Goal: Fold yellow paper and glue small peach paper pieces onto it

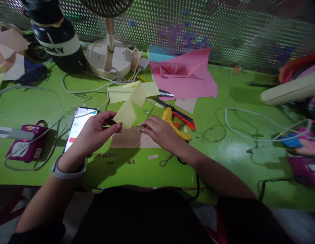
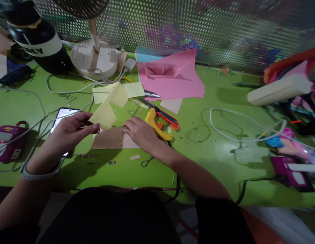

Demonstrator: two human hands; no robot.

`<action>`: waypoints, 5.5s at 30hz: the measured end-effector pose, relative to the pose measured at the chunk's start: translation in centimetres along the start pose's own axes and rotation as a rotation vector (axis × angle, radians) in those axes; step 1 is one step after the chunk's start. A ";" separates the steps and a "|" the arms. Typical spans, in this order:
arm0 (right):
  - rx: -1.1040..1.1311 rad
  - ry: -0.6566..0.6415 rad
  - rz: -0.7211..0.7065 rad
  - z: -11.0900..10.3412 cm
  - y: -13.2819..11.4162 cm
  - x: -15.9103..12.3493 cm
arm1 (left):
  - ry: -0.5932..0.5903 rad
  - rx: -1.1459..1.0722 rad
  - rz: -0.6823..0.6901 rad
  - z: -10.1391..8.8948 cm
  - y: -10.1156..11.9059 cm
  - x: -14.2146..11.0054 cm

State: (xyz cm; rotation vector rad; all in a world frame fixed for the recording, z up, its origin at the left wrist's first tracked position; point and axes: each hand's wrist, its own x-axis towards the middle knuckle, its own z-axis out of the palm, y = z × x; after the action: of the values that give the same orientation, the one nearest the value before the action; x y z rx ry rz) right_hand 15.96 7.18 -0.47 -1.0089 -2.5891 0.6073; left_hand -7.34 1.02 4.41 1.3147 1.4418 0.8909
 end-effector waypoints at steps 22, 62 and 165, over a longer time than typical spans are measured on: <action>0.031 -0.007 0.079 1.0 -0.2 0.4 | -0.050 0.028 0.023 0.5 -0.3 0.1; -0.205 -0.006 0.091 -0.1 0.5 0.9 | 0.001 0.047 0.037 0.6 -0.4 0.1; 0.057 0.300 -0.204 -1.6 -4.2 2.1 | -0.121 -0.280 -0.165 1.9 0.0 -0.2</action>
State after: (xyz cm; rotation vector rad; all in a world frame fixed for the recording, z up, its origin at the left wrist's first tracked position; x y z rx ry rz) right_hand 12.76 6.25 3.15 -0.7410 -2.3564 0.4379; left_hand -5.52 0.72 3.95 1.0092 1.2602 0.8540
